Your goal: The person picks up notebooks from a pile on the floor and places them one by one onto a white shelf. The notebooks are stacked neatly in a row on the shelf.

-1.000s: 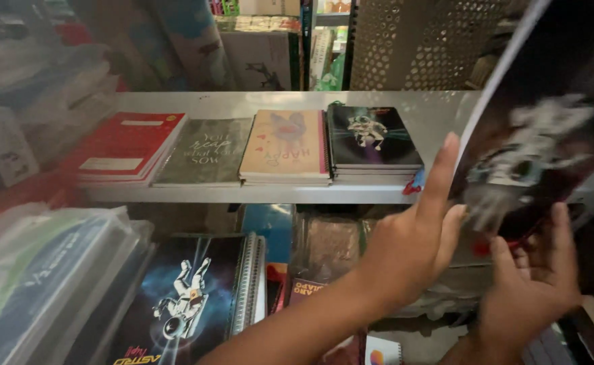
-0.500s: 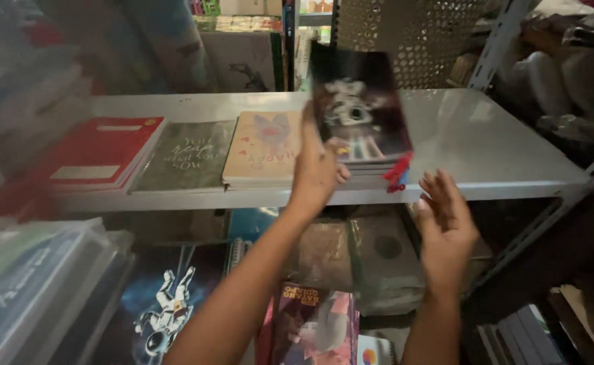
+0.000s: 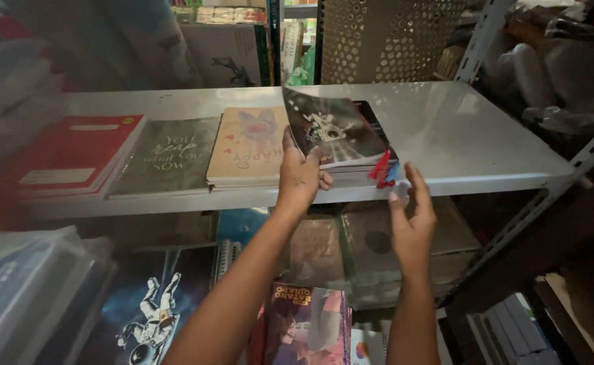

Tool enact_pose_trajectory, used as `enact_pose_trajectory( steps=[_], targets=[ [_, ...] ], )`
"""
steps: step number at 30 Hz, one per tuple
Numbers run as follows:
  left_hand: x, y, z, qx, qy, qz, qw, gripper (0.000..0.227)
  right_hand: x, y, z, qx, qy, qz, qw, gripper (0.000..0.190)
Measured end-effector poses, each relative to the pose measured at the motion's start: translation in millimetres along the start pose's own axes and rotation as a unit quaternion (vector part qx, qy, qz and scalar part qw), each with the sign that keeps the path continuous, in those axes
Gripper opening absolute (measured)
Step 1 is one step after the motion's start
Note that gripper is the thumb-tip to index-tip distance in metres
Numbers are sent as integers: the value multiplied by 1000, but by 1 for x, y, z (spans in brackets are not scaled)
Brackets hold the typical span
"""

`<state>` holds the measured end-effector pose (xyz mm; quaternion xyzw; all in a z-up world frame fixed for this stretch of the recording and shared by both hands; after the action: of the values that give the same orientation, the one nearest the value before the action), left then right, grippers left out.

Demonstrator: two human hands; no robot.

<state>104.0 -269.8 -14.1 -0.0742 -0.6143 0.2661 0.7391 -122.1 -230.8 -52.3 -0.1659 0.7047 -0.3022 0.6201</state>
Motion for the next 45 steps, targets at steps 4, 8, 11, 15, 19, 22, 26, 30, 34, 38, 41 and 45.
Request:
enact_pose_trajectory(
  steps=[4,8,11,15,19,22,26,30,34,38,41,45],
  targets=[
    [17,9,3,-15,-110,-19,994,80,-16,4,11,-21,60,-19,998,59],
    [21,9,0,-21,-174,1,984,94,-27,6,18,-24,55,-45,997,68],
    [29,10,-3,-60,-257,-1,965,82,-27,6,17,-17,63,-40,997,71],
    [30,9,-6,-115,-271,-19,955,78,-24,5,12,-1,112,-25,993,68],
    [22,5,-8,-160,-271,-60,947,89,-16,5,7,15,112,1,994,66],
    [27,4,-11,-124,-356,105,920,64,-5,3,4,26,113,-37,993,63],
    [46,16,-7,-93,-437,91,890,54,-7,3,5,26,117,-73,990,63],
    [71,28,0,-58,-537,38,841,53,-3,1,10,11,129,-45,991,68],
    [86,38,5,24,-565,248,787,48,1,2,14,5,161,-39,986,72],
    [69,33,8,14,-628,285,724,39,1,0,17,-1,151,-24,988,73],
    [44,27,7,-52,-644,218,732,29,6,-1,18,-7,152,-14,988,75],
    [45,27,7,-46,-629,270,728,36,12,-3,18,-7,200,-32,979,76]
  ],
)
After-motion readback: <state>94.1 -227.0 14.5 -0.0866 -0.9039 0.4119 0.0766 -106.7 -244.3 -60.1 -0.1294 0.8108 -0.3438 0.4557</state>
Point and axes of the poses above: each hand's wrist, its own y-axis away from the middle knuckle, its own z-axis out of the palm, x = y × z, the point moved 5 cm from there along -y, towards the middle knuckle, and after that the axes turned 7 degrees about z, right-handed, at the moved point
